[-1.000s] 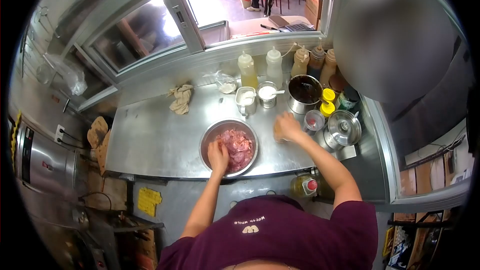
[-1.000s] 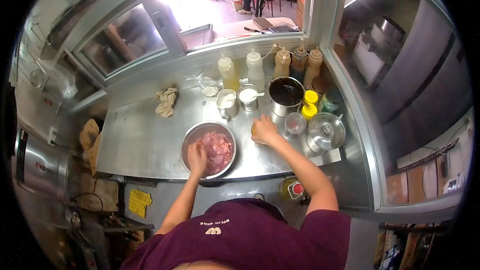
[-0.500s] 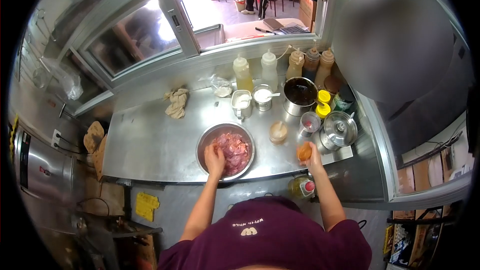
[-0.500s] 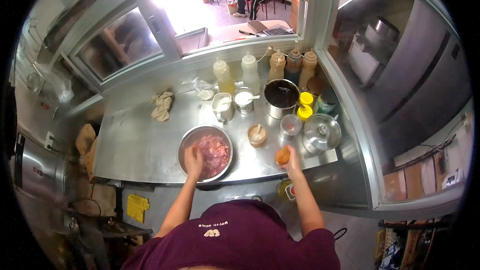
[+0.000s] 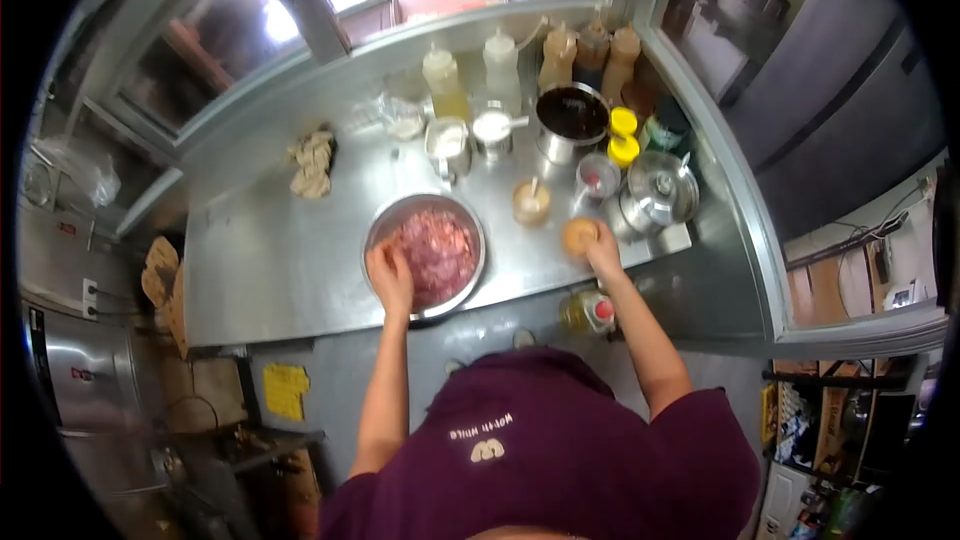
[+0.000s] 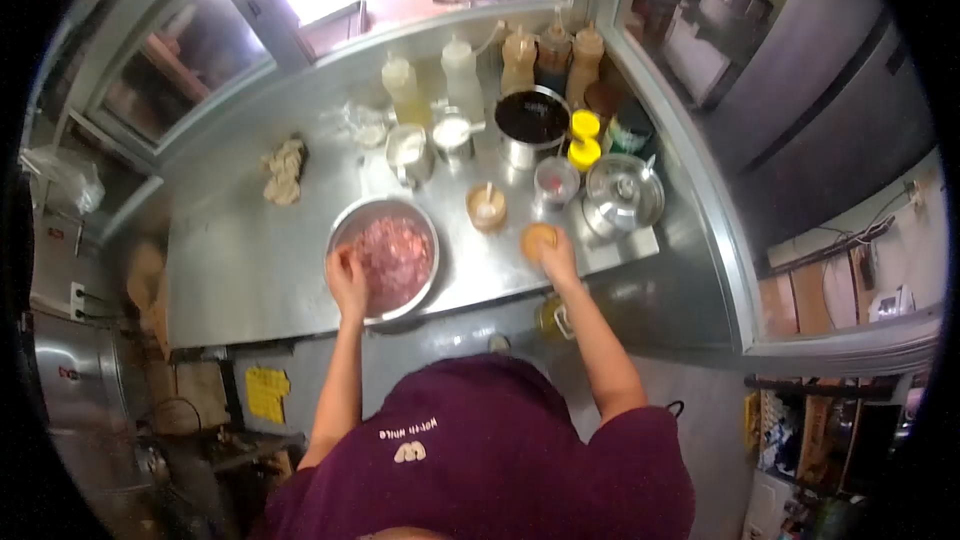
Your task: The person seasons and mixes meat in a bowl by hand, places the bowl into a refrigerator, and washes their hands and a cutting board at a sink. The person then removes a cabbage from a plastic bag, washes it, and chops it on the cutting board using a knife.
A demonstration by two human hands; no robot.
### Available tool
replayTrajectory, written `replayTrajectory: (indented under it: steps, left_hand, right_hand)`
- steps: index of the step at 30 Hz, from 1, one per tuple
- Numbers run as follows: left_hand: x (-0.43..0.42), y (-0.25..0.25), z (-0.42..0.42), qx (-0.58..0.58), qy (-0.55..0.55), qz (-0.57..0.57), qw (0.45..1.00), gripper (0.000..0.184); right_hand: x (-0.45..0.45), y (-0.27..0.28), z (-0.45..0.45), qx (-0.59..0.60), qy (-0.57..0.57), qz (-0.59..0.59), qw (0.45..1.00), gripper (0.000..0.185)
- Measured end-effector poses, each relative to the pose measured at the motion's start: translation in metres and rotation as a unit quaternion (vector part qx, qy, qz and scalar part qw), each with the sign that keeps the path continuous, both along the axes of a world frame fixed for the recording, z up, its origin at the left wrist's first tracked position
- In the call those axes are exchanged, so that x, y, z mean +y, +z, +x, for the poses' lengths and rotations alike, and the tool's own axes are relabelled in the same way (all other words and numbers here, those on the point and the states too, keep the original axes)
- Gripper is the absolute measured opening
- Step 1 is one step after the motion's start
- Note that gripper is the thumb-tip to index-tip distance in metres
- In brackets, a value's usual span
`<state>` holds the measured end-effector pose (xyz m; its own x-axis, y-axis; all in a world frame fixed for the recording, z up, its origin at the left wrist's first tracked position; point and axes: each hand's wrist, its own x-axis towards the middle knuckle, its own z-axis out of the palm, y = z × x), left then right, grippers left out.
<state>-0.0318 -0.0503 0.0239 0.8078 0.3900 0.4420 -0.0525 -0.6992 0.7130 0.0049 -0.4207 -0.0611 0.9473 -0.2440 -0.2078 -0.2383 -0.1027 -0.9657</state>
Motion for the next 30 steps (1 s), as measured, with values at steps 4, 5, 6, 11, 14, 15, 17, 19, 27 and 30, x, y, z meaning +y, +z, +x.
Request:
replayTrajectory:
  steps: [4, 5, 6, 11, 14, 15, 17, 19, 27, 30]
  left_hand:
    - [0.007, 0.005, -0.015, 0.016, 0.007, 0.027, 0.999, 0.014]
    - [0.007, 0.009, -0.016, 0.009, 0.011, 0.024, 1.000, 0.013]
    - [0.008, 0.011, -0.015, 0.001, 0.013, 0.021, 1.000, 0.013]
    - [0.016, -0.009, -0.012, -0.014, 0.016, 0.035, 0.999, 0.013]
    - [0.010, -0.002, -0.011, -0.020, 0.021, 0.038, 0.999, 0.013]
    - [0.008, 0.002, -0.015, -0.008, 0.022, 0.037, 0.999, 0.013]
    - [0.009, -0.003, -0.013, -0.003, 0.008, 0.043, 0.999, 0.013]
    - [0.004, 0.000, -0.011, -0.016, 0.005, 0.043, 0.999, 0.012]
    - [-0.016, 0.002, -0.011, -0.017, 0.022, 0.077, 0.997, 0.010]
    - [-0.018, 0.004, -0.010, -0.034, 0.026, 0.092, 0.995, 0.009]
  right_hand:
    - [0.009, 0.043, -0.007, -0.004, 0.028, -0.333, 0.943, 0.041]
    - [0.010, 0.043, -0.005, -0.032, 0.013, -0.377, 0.926, 0.038]
    - [0.011, 0.045, -0.003, -0.062, -0.004, -0.419, 0.906, 0.035]
    - [0.023, 0.069, 0.033, -0.194, 0.047, -0.292, 0.935, 0.024]
    - [0.045, 0.109, 0.058, -0.209, 0.099, -0.282, 0.931, 0.025]
    - [0.048, 0.109, 0.069, -0.221, 0.127, -0.299, 0.920, 0.027]
    - [0.056, 0.111, 0.083, -0.240, 0.158, -0.398, 0.871, 0.031]
    - [0.063, 0.119, 0.089, -0.202, 0.179, -0.464, 0.844, 0.032]
    - [0.064, 0.110, 0.098, -0.199, 0.230, -0.510, 0.804, 0.016]
    - [0.066, 0.110, 0.096, -0.185, 0.246, -0.506, 0.806, 0.016]
